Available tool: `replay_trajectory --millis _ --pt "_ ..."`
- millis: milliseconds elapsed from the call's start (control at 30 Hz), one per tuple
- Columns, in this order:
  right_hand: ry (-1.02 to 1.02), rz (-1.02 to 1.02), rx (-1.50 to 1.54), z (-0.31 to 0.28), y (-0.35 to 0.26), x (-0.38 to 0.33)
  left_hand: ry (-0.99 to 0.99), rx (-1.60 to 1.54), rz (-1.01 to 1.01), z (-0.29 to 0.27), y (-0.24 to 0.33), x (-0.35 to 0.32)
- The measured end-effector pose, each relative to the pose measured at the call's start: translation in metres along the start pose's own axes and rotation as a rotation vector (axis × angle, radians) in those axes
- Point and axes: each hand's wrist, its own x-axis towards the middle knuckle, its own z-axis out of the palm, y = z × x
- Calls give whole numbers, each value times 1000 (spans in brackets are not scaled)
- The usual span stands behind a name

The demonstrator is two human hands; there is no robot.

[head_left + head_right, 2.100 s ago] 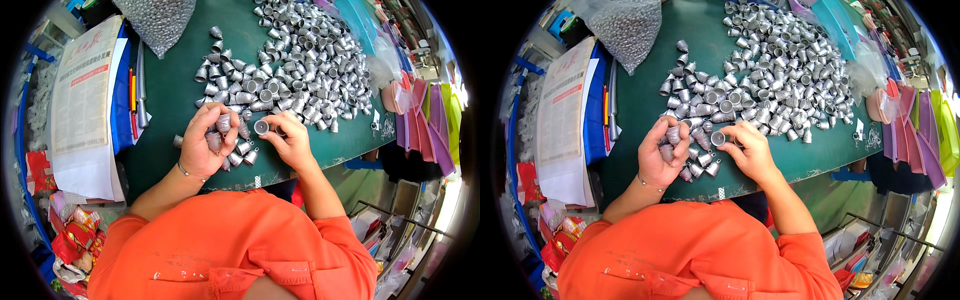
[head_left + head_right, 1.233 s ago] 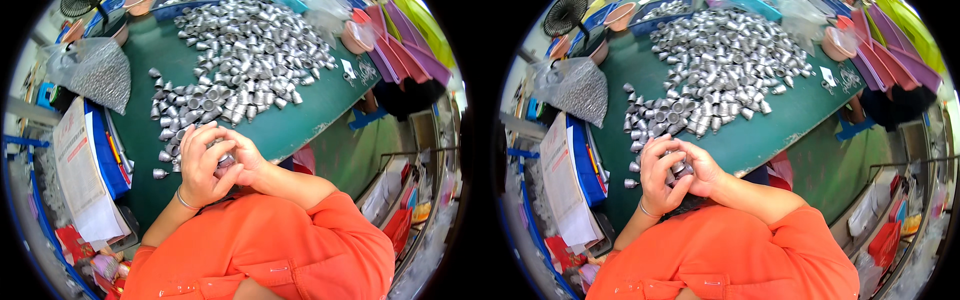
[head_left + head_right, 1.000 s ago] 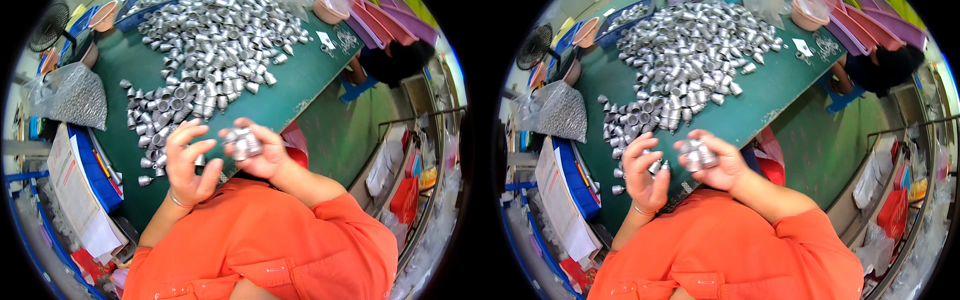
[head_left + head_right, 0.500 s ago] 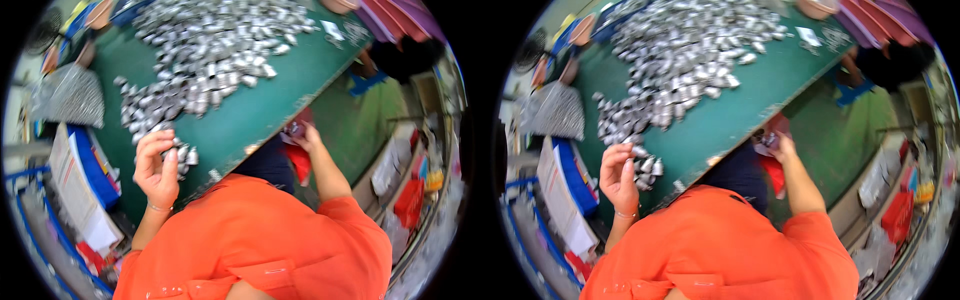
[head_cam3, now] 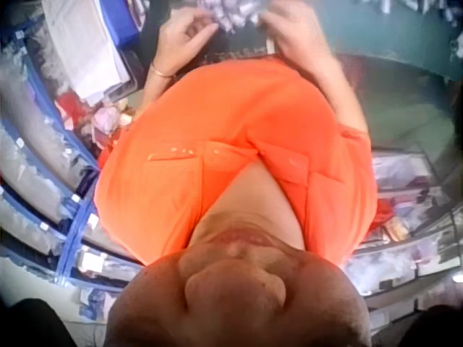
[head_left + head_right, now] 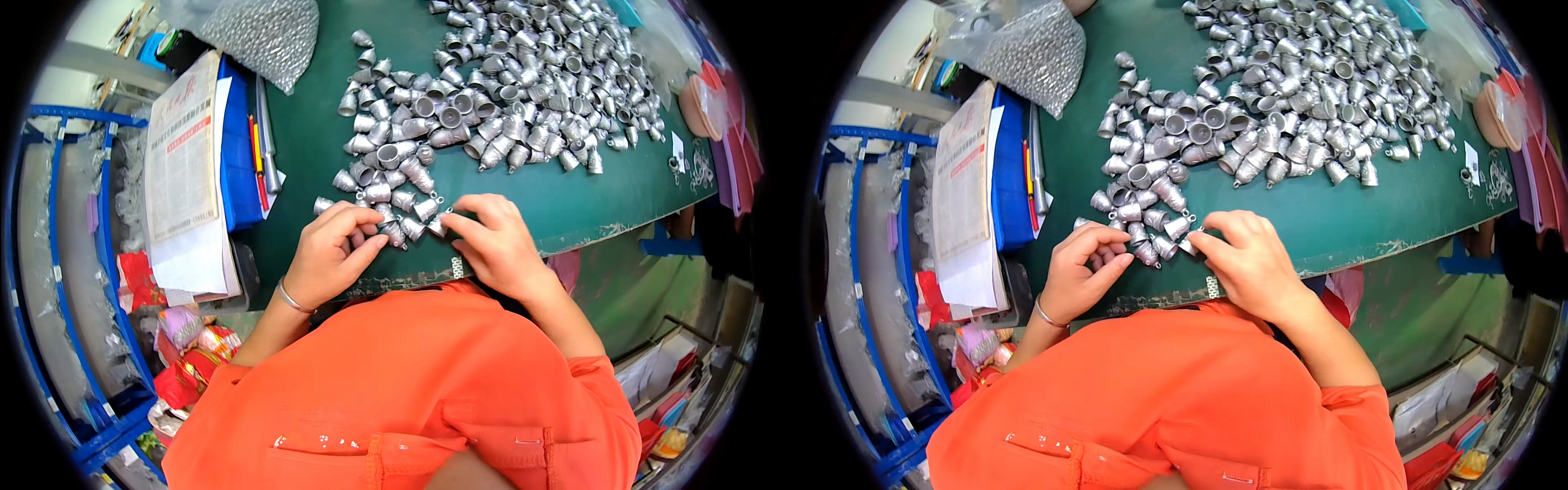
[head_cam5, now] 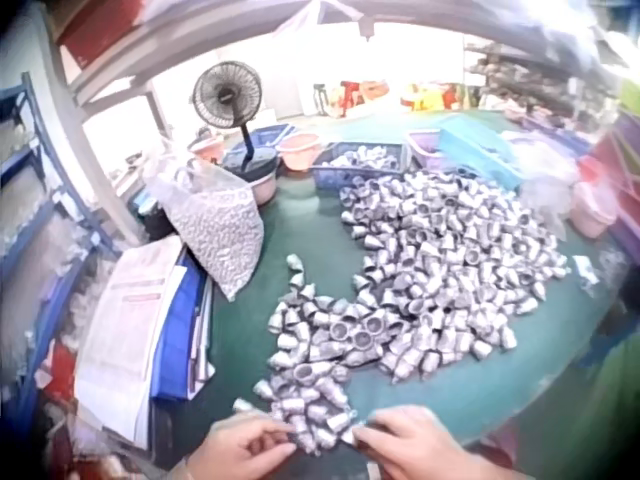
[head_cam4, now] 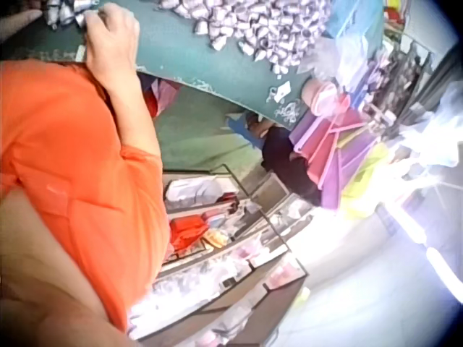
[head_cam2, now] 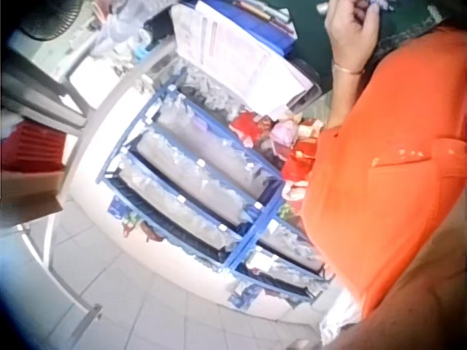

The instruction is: The person sits at a green workbench and assembles small silver bells by hand. They pick up bell bodies and small metal rings from a large pile, insert the rings into the bells, and place the finished items into a blue plastic bin. The person handles the components one by one, occasionally transferring them between hands.

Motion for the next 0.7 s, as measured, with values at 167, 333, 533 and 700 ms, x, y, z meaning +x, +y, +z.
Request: replay_trajectory --millis 167,333,533,700 --pt "-38 35 15 9 4 10 38 -85 -16 3 -8 -11" --pt "-7 203 487 16 2 0 48 -160 78 3 -15 -9" --pt "24 380 1344 18 -11 -3 37 -244 258 9 -10 5" --pt "-153 674 1949 19 -15 -4 -78 -407 336 17 2 9"
